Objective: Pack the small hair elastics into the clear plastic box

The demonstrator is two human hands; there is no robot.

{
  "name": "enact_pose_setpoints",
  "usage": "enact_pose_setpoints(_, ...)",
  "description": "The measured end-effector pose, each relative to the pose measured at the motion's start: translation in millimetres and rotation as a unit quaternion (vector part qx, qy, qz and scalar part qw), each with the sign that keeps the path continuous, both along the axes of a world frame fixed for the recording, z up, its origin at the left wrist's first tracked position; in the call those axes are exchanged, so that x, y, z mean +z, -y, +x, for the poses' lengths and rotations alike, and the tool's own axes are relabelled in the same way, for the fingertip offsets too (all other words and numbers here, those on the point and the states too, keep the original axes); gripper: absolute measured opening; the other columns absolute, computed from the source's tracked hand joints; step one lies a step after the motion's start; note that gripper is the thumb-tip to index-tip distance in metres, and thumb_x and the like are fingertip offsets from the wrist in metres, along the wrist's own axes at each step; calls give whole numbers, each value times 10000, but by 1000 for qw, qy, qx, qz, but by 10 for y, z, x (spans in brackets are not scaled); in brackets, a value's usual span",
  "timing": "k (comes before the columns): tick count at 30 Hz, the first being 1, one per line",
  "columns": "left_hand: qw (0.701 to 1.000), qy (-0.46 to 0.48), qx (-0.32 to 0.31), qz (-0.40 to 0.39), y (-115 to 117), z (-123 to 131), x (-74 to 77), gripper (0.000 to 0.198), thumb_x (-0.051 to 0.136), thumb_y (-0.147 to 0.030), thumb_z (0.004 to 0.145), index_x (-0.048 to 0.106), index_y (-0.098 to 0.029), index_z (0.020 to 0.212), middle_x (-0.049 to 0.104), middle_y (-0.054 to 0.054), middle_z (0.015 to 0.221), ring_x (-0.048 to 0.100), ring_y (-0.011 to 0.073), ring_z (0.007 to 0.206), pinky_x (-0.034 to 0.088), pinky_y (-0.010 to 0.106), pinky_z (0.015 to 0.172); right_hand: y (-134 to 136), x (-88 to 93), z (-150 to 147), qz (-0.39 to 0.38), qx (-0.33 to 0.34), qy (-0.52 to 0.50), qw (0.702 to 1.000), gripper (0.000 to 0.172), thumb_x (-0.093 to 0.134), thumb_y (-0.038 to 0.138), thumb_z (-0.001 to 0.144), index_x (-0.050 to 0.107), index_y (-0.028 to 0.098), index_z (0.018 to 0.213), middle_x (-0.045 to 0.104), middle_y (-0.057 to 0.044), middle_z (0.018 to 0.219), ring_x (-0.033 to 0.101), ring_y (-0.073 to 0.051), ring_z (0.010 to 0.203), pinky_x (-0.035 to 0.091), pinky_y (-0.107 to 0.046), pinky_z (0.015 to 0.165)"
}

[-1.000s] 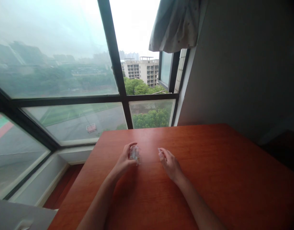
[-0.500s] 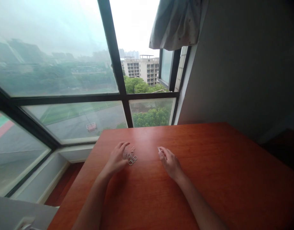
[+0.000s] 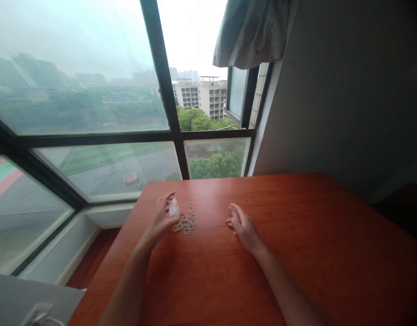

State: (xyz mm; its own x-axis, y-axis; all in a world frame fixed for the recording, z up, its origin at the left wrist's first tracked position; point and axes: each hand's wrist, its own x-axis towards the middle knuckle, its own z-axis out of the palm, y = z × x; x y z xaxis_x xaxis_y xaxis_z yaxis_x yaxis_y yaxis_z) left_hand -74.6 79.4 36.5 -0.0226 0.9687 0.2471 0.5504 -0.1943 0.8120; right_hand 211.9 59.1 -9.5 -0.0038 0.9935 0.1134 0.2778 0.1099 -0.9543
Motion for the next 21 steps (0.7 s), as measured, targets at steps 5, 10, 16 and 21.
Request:
enact_pose_setpoints(5, 999, 51, 14, -13, 31, 12, 94, 665, 673, -252, 644, 462, -215, 1273, 425, 87, 1308, 479, 262, 1199, 463, 393, 969, 3, 14, 1, -11, 7, -45, 999, 492, 433, 316, 795, 516, 157, 1254, 602, -137, 1248, 670, -195, 871, 547, -316, 746)
enact_pose_setpoints(10, 989, 120, -45, -72, 42, 174, 36, 777, 713, -343, 686, 358, -223, 1368, 473, 129, 1337, 574, 263, 1089, 533, 377, 835, 5, 73, 30, 14, -12, 32, 999, 437, 336, 364, 871, 619, 175, 1146, 710, -67, 976, 664, -186, 793, 523, -274, 684)
enact_pose_setpoints(16, 991, -55, -123, -7, 129, 585, -177, 710, 745, -324, 679, 463, -214, 1321, 549, 126, 1303, 509, 304, 1193, 396, 452, 1015, -42, 26, 85, 14, -61, 204, 977, 354, 381, 386, 884, 689, 213, 855, 680, -27, 664, 626, -186, 638, 445, -253, 604)
enact_pose_setpoints(21, 972, -214, -95, 30, 168, 728, -301, 721, 731, -365, 691, 462, -233, 1347, 544, 106, 1329, 459, 326, 1231, 326, 462, 1045, -74, -7, 116, 0, -91, 243, 966, 374, 463, 334, 855, 612, 200, 1171, 711, -39, 752, 657, -202, 722, 427, -253, 615)
